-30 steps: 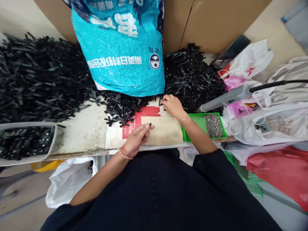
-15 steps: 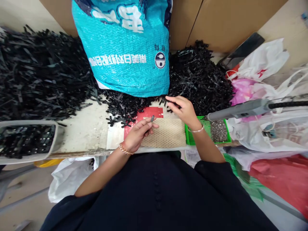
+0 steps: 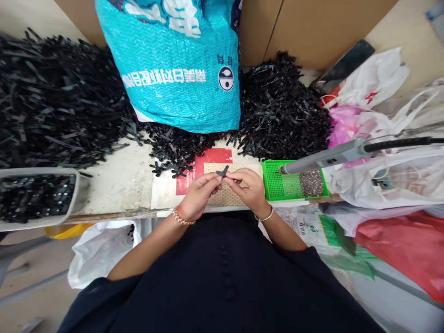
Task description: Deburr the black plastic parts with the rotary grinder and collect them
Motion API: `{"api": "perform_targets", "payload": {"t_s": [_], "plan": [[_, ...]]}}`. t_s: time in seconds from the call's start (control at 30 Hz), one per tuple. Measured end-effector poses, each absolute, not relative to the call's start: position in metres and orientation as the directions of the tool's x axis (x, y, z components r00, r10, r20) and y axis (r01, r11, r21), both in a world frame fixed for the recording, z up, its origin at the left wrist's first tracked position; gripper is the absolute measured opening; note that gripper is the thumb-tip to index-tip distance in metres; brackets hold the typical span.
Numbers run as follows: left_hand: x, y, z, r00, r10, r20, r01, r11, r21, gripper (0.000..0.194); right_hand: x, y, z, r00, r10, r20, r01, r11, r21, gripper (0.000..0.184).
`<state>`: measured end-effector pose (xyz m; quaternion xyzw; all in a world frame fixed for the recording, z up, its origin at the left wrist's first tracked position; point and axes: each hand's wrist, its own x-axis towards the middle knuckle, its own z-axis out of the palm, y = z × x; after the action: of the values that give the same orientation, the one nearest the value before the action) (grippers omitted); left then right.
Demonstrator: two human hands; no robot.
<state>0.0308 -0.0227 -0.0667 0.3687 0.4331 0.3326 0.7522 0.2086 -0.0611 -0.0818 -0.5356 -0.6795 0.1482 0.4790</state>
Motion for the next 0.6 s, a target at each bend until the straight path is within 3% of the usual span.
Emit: {"api": "perform_targets", "payload": {"t_s": [0.23, 0.47, 0.6], "plan": [[0.028, -0.026, -0.067, 0.387, 0.82, -0.422, -0.196, 0.52, 0.831, 0.026, 0.199, -0.068, -0.086, 0.055, 0.889, 0.455, 0.601, 0.335, -0.726, 0.019], [0.034, -0.029, -0.07, 0.346, 0.814, -0.466, -0.231, 0.556, 0.798, 0.041, 0.2, -0.076, -0.101, 0.009, 0.837, 0.547, 0.655, 0.408, -0.636, 0.026], [0.022, -0.022, -0.075, 0.273, 0.857, -0.437, -0.182, 0.492, 0.851, 0.042, 0.207, -0.066, -0.089, -0.044, 0.909, 0.415, 0.56, 0.366, -0.743, 0.03]]}}
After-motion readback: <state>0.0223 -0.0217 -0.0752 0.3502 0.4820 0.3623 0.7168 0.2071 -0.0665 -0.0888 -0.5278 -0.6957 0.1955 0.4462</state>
